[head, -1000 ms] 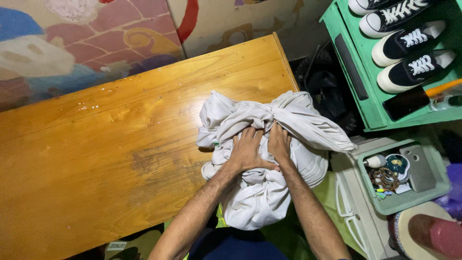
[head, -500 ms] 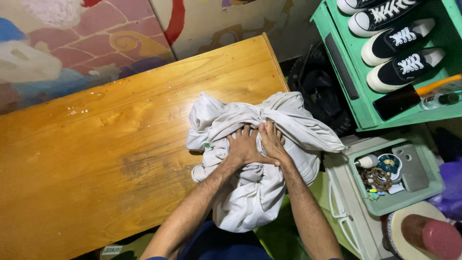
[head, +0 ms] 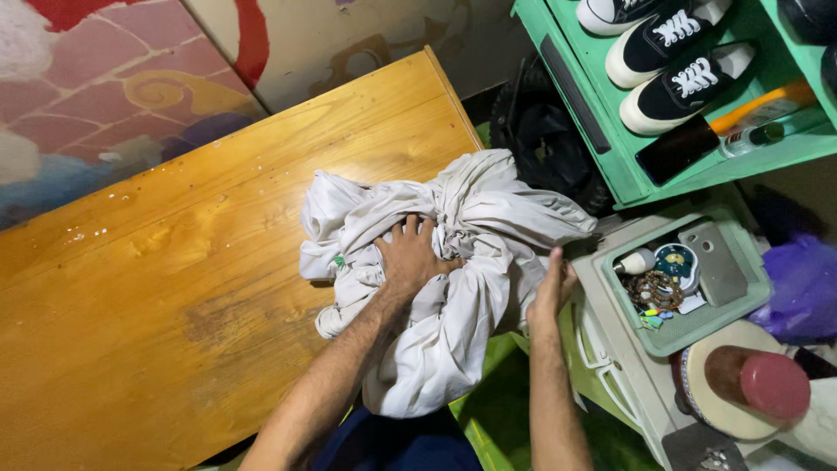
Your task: The person takes a pair of jeans from a shelf, folds them on a wooden desk by smoothing and doubling the legs, and then stores the folded jeans in a drawer.
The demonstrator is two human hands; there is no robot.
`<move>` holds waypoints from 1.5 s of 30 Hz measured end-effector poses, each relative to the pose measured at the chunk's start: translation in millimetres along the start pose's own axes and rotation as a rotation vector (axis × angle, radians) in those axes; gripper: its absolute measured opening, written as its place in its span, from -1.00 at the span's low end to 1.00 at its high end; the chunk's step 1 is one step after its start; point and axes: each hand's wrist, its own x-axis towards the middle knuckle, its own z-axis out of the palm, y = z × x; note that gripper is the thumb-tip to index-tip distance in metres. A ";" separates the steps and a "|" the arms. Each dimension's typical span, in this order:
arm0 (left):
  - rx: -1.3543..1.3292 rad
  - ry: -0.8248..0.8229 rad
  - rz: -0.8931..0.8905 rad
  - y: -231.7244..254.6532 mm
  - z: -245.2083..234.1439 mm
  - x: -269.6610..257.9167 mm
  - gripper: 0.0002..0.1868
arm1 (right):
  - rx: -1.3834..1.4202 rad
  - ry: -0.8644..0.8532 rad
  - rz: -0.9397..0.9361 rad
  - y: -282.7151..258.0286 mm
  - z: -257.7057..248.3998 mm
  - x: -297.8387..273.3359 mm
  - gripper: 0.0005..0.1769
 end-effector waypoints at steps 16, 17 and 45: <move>0.046 -0.020 0.057 -6.4 6.2 5.2 0.10 | -0.207 -0.594 -0.007 -91.7 179.8 34.6 -0.24; 0.045 -0.014 0.049 -7.9 7.3 6.1 0.10 | -0.230 -0.695 -0.107 -94.5 185.8 25.6 -0.35; -0.563 -0.411 0.254 -119.0 -10.9 21.3 -0.52 | -1.309 -1.070 -0.967 -104.3 55.2 -180.2 0.29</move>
